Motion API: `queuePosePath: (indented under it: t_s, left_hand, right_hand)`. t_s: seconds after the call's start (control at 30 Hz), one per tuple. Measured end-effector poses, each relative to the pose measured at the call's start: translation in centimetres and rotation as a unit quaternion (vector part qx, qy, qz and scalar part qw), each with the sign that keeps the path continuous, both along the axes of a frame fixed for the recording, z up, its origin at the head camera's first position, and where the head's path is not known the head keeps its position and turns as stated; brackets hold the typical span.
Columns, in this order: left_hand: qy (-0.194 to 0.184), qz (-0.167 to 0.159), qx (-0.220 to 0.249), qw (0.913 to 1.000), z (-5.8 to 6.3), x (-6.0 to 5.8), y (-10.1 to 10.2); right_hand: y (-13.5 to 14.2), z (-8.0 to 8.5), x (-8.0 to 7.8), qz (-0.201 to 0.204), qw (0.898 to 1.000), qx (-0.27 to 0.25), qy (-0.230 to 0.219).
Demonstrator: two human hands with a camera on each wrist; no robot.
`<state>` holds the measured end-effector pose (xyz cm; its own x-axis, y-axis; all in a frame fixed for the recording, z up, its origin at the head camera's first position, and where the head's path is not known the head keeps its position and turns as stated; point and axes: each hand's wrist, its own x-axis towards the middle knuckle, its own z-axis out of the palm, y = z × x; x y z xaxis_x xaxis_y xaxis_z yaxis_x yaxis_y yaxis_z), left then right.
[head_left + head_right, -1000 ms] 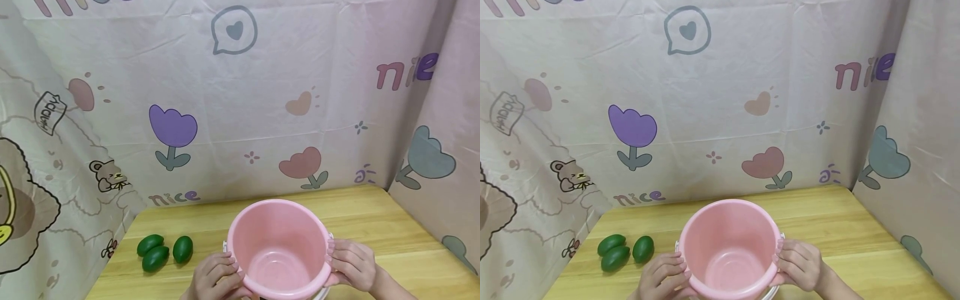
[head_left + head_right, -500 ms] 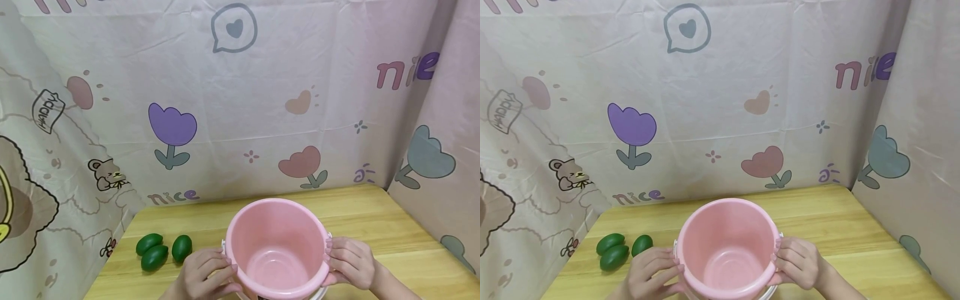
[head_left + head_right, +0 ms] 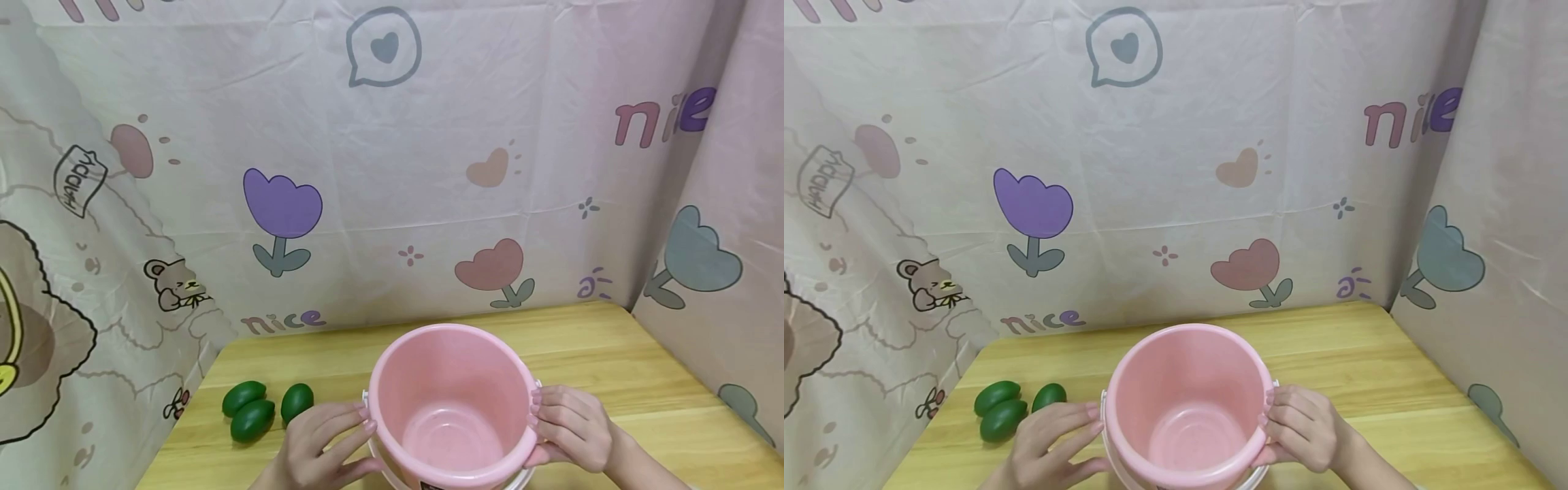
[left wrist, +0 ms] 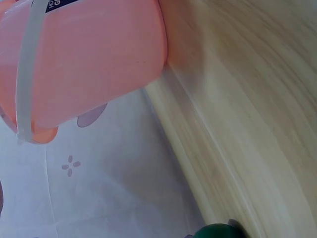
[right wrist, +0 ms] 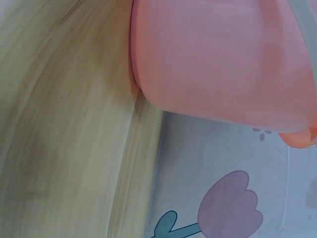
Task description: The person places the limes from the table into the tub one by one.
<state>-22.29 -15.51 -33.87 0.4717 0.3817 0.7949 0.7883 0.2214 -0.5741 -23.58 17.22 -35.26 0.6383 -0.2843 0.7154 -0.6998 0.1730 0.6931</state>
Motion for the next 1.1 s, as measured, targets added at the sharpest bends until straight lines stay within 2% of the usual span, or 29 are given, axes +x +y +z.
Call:
queuePosePath:
  t_s: [0.27,0.4,0.57,0.73,1.1]
  left_hand:
    - [-0.058,0.007,0.044,0.9973,-1.0,-0.2,-1.0]
    - [-0.065,0.011,0.063,0.9958,-1.1,-0.4,-1.5]
    - [-0.065,0.018,0.071,0.9952,-0.7,-0.5,-2.2]
    - [-0.073,0.029,0.076,0.9939,-0.8,-0.4,-2.4]
    - [-0.135,0.063,0.073,0.9862,-2.4,-0.5,-3.2]
  right_hand:
    - [-0.1,0.0,0.1,0.008,1.0,0.001,-0.01]
    - [-0.1,0.1,0.1,0.009,1.0,0.007,-0.017]
    - [-0.3,0.2,0.0,0.007,1.0,0.01,-0.014]
    - [-0.3,0.3,-0.1,0.004,1.0,0.016,-0.013]
    - [-0.3,0.5,-0.1,0.004,1.0,0.015,-0.008]
